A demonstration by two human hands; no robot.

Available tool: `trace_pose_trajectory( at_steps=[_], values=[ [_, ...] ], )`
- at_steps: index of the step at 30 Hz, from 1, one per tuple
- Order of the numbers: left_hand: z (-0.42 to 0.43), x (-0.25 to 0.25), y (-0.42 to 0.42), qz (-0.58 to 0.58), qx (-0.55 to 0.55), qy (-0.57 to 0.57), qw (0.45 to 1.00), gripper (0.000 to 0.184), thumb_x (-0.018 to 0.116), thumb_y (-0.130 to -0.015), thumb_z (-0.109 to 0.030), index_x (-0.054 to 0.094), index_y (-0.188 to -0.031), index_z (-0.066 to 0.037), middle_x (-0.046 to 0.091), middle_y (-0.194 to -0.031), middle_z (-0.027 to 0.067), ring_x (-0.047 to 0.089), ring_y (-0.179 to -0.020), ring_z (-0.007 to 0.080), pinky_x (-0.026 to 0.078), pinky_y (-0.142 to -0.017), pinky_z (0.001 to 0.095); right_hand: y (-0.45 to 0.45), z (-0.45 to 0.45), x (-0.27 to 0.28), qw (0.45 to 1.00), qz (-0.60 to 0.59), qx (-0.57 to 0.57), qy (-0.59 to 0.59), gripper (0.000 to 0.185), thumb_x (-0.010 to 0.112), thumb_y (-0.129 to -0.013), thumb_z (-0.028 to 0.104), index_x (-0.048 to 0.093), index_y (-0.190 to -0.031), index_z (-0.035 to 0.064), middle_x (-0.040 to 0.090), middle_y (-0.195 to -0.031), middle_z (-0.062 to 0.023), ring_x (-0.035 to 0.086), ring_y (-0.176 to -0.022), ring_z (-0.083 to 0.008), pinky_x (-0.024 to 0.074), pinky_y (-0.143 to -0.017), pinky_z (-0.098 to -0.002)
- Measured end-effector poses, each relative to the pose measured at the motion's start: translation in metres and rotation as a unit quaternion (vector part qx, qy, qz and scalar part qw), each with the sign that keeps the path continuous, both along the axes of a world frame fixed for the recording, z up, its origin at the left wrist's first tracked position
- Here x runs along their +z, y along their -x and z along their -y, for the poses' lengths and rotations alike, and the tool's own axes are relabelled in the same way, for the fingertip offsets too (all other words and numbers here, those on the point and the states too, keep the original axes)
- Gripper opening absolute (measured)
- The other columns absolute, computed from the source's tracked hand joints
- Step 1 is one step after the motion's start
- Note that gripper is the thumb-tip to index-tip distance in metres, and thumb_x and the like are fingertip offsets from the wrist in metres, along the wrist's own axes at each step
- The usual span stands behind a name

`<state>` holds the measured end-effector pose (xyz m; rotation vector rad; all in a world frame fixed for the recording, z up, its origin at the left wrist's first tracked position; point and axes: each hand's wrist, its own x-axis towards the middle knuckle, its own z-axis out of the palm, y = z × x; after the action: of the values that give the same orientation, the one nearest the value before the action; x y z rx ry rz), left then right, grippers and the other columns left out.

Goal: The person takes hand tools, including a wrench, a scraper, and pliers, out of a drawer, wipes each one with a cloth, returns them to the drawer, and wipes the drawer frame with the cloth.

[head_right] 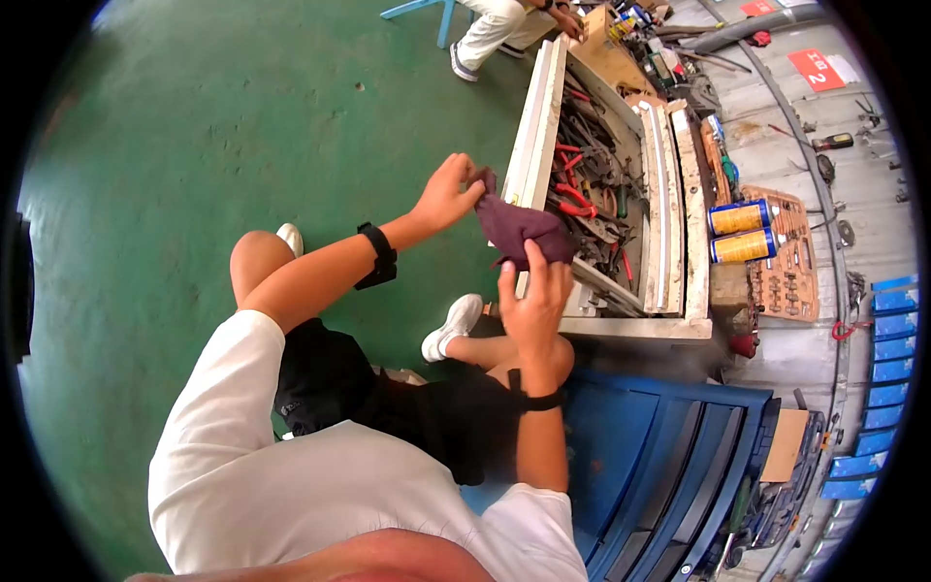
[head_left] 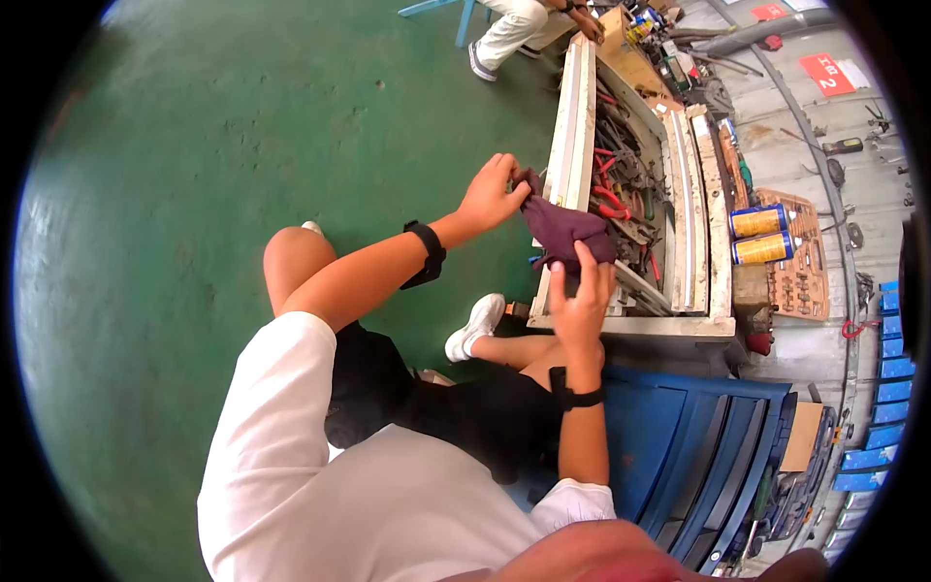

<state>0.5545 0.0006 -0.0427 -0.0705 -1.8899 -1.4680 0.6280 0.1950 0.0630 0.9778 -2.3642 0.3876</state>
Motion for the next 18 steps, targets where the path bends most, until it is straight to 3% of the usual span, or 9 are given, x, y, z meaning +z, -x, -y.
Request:
trace_pose_trajectory(
  at_steps=[2,5,8,9,10,12,13,16,18],
  values=[
    [-0.009,0.006,-0.012,0.156,-0.084,-0.105,0.978,0.02,0.061,-0.088,-0.015,0.049,-0.094,0.0,0.057,-0.077,0.0145,0.056,-0.071,0.0247,0.046,-0.066,0.0393,0.015,-0.021,0.002,0.999,-0.016,-0.025,-0.042,0.034,0.068,-0.086,0.016,0.062,-0.118,0.007,0.058,-0.094,-0.0153,0.054,-0.091,-0.0362,0.0421,-0.085,-0.048],
    [-0.02,0.025,-0.032,0.146,-0.172,-0.13,0.965,0.022,0.06,-0.092,-0.018,0.046,-0.096,-0.001,0.059,-0.068,0.0137,0.056,-0.061,0.0186,0.046,-0.06,0.0375,0.036,-0.047,-0.018,0.997,-0.069,-0.044,-0.004,0.036,0.067,-0.083,0.008,0.059,-0.118,0.0069,0.054,-0.093,-0.0173,0.05,-0.088,-0.038,0.0417,-0.082,-0.0484],
    [-0.018,0.029,-0.031,0.162,-0.166,-0.137,0.963,0.02,0.059,-0.094,-0.016,0.045,-0.098,-0.003,0.061,-0.069,0.0128,0.057,-0.059,0.0153,0.045,-0.053,0.0345,0.04,-0.034,-0.041,0.99,-0.12,-0.05,0.048,0.038,0.066,-0.081,0.002,0.058,-0.119,0.0069,0.051,-0.091,-0.0186,0.047,-0.086,-0.0385,0.0407,-0.082,-0.0497],
    [-0.013,0.032,-0.03,0.207,-0.229,-0.235,0.922,0.019,0.059,-0.095,-0.015,0.044,-0.099,-0.003,0.064,-0.074,0.0119,0.062,-0.059,0.0157,0.049,-0.048,0.0322,0.034,-0.022,-0.047,0.986,-0.12,-0.053,0.1,0.039,0.066,-0.081,0.002,0.058,-0.119,0.0066,0.051,-0.092,-0.019,0.047,-0.086,-0.0381,0.0407,-0.082,-0.0496],
    [-0.015,0.023,-0.024,0.208,-0.229,-0.238,0.921,0.019,0.059,-0.095,-0.015,0.044,-0.099,-0.003,0.064,-0.074,0.0119,0.062,-0.059,0.0157,0.049,-0.048,0.0322,0.027,-0.015,-0.054,0.98,-0.119,-0.058,0.149,0.04,0.066,-0.081,0.002,0.057,-0.12,0.0063,0.051,-0.093,-0.0194,0.048,-0.086,-0.0378,0.0406,-0.082,-0.0496],
    [-0.014,0.006,-0.007,0.208,-0.192,-0.374,0.883,0.02,0.06,-0.096,-0.014,0.044,-0.099,-0.003,0.065,-0.079,0.0106,0.066,-0.062,0.0174,0.056,-0.05,0.0328,0.016,0.006,-0.058,0.986,-0.121,0.011,0.115,0.044,0.068,-0.08,0.003,0.054,-0.123,0.0047,0.052,-0.1,-0.0211,0.05,-0.09,-0.0397,0.0413,-0.084,-0.0488],
    [-0.012,0.007,-0.006,0.231,-0.182,-0.404,0.866,0.023,0.062,-0.095,-0.016,0.044,-0.1,-0.002,0.066,-0.087,0.0121,0.068,-0.069,0.02,0.061,-0.061,0.036,0.012,0.006,-0.059,0.99,-0.094,0.001,0.11,0.043,0.068,-0.082,0.004,0.053,-0.122,0.0025,0.052,-0.104,-0.0215,0.05,-0.096,-0.04,0.041,-0.087,-0.0481],
    [-0.023,0.008,-0.001,0.233,-0.194,-0.413,0.859,0.023,0.063,-0.095,-0.018,0.047,-0.102,-0.002,0.066,-0.091,0.0131,0.068,-0.075,0.0193,0.061,-0.065,0.0348,0.008,-0.006,-0.057,0.993,-0.046,0.001,0.105,0.043,0.068,-0.083,0.008,0.052,-0.122,-0.0004,0.051,-0.109,-0.0223,0.05,-0.102,-0.0401,0.0405,-0.092,-0.0473],
    [-0.029,0.009,-0.002,0.258,-0.219,-0.399,0.853,0.028,0.06,-0.097,-0.028,0.05,-0.104,-0.003,0.065,-0.1,0.0138,0.067,-0.087,0.02,0.06,-0.071,0.037,0.009,-0.019,-0.059,0.991,-0.02,-0.009,0.13,0.044,0.07,-0.084,0.016,0.052,-0.122,0.0,0.052,-0.109,-0.0224,0.05,-0.1,-0.04,0.0408,-0.089,-0.0486]
  ],
)
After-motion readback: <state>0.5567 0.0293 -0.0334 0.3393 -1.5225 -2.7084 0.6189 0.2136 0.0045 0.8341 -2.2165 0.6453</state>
